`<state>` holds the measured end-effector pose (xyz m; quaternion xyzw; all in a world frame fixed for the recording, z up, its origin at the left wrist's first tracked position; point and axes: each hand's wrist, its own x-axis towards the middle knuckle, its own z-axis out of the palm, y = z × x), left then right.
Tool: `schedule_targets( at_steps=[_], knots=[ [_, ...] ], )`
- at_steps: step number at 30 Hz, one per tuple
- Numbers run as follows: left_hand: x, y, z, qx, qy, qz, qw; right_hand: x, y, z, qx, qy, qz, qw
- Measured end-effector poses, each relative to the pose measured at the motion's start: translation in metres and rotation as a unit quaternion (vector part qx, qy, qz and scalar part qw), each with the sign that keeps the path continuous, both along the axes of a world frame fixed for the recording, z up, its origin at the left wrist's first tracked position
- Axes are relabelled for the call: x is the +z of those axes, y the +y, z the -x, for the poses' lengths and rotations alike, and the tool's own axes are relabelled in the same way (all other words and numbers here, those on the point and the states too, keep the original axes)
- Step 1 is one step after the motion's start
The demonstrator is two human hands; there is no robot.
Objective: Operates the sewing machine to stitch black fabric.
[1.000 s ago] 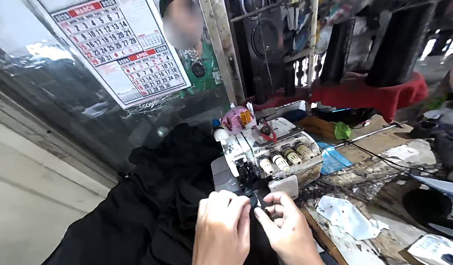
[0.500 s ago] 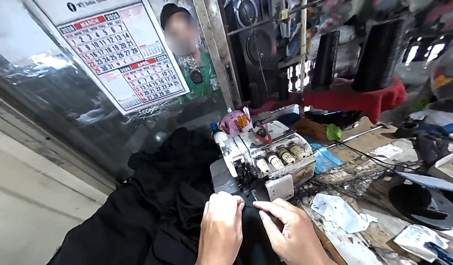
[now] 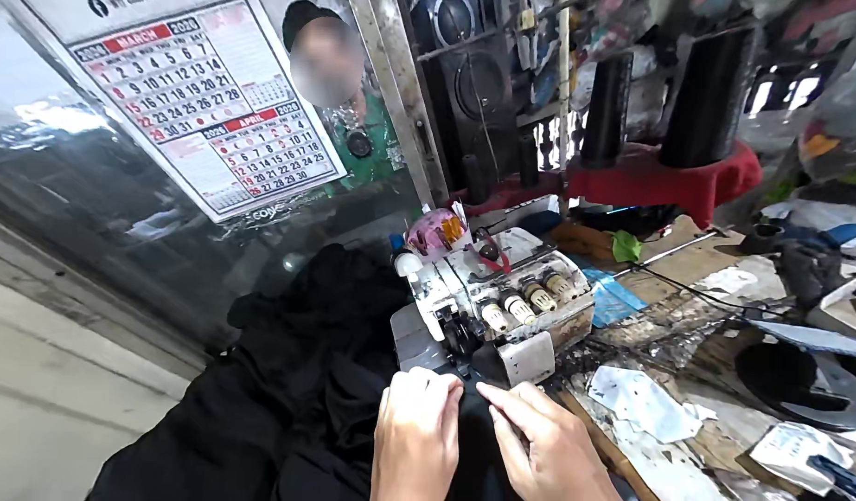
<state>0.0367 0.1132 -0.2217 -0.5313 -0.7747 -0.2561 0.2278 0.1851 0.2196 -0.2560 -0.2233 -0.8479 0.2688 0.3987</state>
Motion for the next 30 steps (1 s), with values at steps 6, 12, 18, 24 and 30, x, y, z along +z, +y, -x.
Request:
schedule_targets(
  at_steps=[6, 12, 18, 24, 30],
  knots=[
    [0.001, 0.005, 0.016, 0.012, -0.018, 0.000, 1.000, -0.004, 0.007, 0.012, 0.008, 0.018, -0.031, 0.999],
    [0.005, 0.007, 0.022, 0.015, -0.028, 0.010, 0.999, -0.010, 0.012, 0.013, 0.032, 0.027, -0.023, 0.999],
    [0.006, 0.000, 0.000, 0.062, -0.018, 0.033, 0.997, -0.014, 0.014, 0.010, 0.048, 0.019, -0.022, 0.998],
    [0.002, 0.001, 0.017, 0.054, -0.043, 0.014, 0.997, -0.015, 0.015, 0.011, 0.073, 0.030, -0.041, 0.996],
    [0.006, 0.005, 0.054, 0.040, -0.071, 0.030, 0.996, 0.013, 0.010, 0.007, 0.161, -0.119, 0.006, 0.980]
  ],
)
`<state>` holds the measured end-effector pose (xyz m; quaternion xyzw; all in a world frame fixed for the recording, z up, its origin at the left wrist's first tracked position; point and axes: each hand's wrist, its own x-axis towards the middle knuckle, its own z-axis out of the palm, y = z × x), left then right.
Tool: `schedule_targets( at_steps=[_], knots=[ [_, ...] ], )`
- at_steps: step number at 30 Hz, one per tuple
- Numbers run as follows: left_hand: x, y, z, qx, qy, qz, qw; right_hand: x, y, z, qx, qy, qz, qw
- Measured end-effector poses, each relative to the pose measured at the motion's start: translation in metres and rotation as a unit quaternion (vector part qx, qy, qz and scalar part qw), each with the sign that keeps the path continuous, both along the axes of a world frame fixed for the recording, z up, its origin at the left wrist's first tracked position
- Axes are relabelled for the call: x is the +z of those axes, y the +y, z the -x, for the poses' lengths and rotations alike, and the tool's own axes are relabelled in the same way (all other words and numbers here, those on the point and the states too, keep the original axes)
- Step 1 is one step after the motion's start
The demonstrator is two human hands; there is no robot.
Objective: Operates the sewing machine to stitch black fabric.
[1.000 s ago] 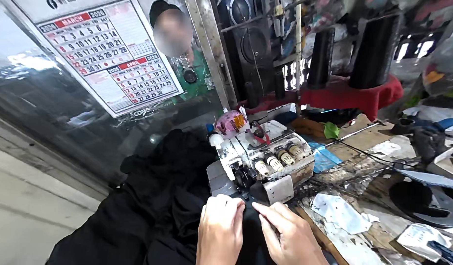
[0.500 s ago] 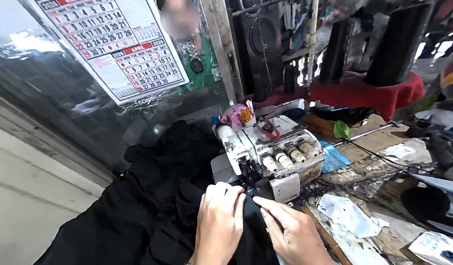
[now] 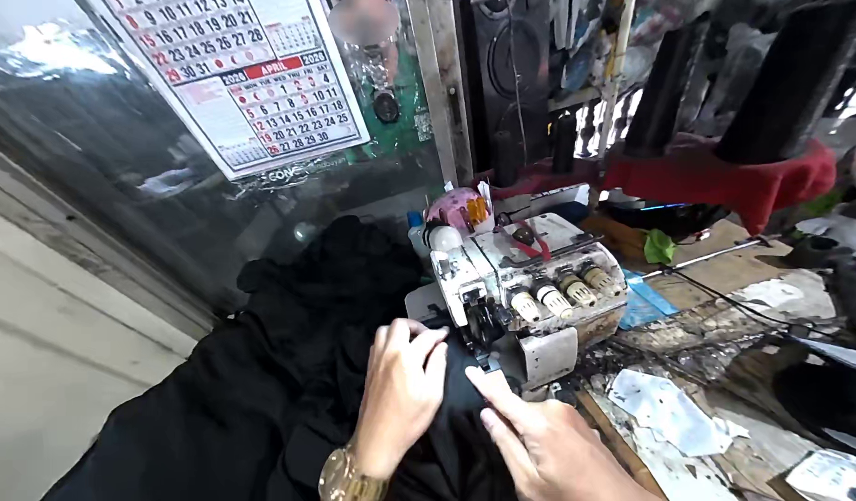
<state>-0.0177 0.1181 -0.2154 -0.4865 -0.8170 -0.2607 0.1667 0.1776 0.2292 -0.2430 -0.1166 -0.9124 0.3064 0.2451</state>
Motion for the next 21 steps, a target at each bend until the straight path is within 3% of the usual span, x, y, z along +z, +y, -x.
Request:
schedule_targets(
  at_steps=[3, 6, 10, 13, 17, 21],
  knots=[
    [0.003, -0.012, 0.015, 0.011, 0.000, 0.010, 1.000, 0.018, 0.007, 0.000, 0.076, -0.079, 0.018, 0.994],
    [0.015, -0.031, 0.016, 0.005, 0.001, 0.009, 1.000, 0.023, 0.017, -0.009, 0.160, -0.070, 0.041, 0.984],
    [0.016, -0.019, 0.013, -0.020, 0.016, 0.034, 0.999, 0.033, 0.015, 0.001, 0.098, -0.023, -0.012, 0.995],
    [0.007, -0.018, 0.009, -0.027, 0.056, 0.061, 0.996, 0.046, 0.012, -0.003, 0.112, -0.148, -0.038, 0.982],
    [0.013, -0.036, -0.015, -0.065, 0.057, 0.059, 0.995, 0.022, 0.021, -0.022, 0.143, -0.052, 0.008, 0.988],
    [0.011, -0.031, -0.027, -0.083, 0.072, 0.050, 0.993, 0.007, 0.025, -0.015, 0.126, -0.011, -0.013, 0.992]
  ],
)
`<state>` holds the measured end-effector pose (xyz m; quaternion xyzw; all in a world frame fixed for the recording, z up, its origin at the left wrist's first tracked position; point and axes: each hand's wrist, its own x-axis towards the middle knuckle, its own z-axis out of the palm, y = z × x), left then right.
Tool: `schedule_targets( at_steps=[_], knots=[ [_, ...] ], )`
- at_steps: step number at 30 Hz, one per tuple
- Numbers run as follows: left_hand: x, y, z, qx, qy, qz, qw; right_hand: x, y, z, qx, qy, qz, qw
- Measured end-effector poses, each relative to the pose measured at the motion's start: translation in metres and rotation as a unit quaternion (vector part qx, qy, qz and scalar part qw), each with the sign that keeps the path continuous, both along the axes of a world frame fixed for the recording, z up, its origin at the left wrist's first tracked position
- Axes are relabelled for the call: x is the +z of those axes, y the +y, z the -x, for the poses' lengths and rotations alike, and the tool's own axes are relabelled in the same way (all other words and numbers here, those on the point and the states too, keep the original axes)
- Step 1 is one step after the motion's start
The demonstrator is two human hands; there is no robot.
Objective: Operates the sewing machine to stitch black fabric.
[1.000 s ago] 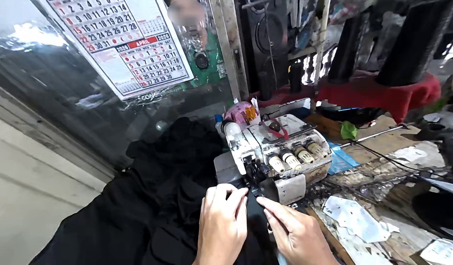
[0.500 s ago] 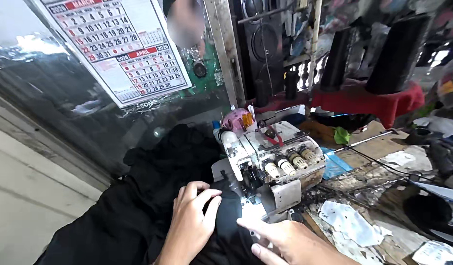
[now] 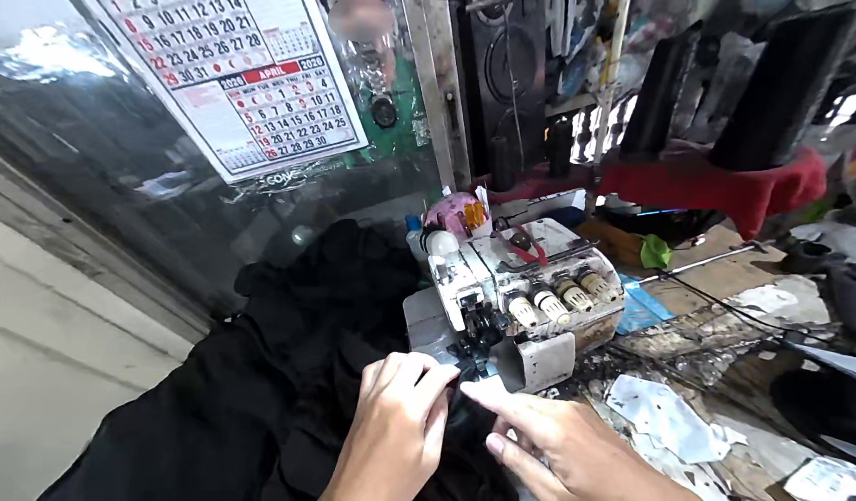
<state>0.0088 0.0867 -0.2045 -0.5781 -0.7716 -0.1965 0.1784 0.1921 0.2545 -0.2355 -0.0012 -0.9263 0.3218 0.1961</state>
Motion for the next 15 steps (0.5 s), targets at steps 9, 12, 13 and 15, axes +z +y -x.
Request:
schedule_targets(
  at_steps=[9, 12, 13, 15],
  knots=[
    [0.007, 0.000, 0.002, -0.020, 0.022, 0.030, 0.999, -0.012, 0.003, -0.004, 0.004, -0.008, 0.063, 0.998],
    [0.010, 0.000, 0.005, -0.032, 0.017, 0.044, 0.998, -0.013, 0.005, -0.003, 0.019, -0.012, 0.090, 0.996],
    [0.012, 0.000, 0.007, -0.037, 0.015, 0.048, 0.998, -0.016, 0.005, -0.001, 0.023, -0.001, 0.096, 0.995],
    [0.013, 0.003, 0.012, -0.055, 0.009, 0.048, 0.997, -0.018, 0.007, 0.001, 0.033, 0.008, 0.111, 0.993]
  ],
)
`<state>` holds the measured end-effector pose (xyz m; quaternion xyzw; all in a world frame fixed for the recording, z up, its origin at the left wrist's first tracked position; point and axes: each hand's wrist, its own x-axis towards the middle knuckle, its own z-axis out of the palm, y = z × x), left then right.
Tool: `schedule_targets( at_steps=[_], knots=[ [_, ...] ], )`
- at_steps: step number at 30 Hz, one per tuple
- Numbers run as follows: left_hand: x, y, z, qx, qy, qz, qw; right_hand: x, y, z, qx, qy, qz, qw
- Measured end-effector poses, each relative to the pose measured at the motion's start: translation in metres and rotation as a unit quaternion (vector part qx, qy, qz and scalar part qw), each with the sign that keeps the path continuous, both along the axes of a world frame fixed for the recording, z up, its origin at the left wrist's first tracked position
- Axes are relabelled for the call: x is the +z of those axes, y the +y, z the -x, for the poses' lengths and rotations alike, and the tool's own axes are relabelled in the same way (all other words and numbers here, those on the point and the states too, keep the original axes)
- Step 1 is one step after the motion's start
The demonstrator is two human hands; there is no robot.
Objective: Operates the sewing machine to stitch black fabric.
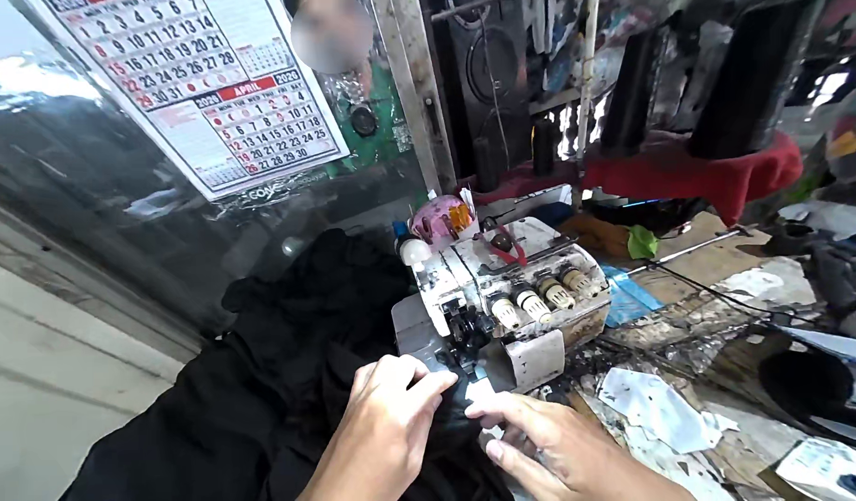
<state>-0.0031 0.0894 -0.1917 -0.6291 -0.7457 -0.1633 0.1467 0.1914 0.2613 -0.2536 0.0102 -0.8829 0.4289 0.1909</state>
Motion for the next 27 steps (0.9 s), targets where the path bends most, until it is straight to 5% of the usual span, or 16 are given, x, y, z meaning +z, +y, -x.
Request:
schedule_targets(
  at_steps=[10, 19, 27],
  knots=[
    [-0.016, 0.018, 0.012, -0.033, -0.121, -0.094, 0.988, -0.003, 0.000, -0.003, -0.042, 0.014, 0.006, 0.999],
    [-0.023, 0.023, -0.003, 0.020, -0.080, -0.130, 0.988, -0.001, 0.001, -0.003, -0.036, -0.011, 0.003, 0.999],
    [-0.010, 0.017, 0.002, 0.040, -0.046, -0.065, 0.996, 0.006, -0.008, -0.003, -0.008, -0.043, -0.024, 0.999]
  ],
)
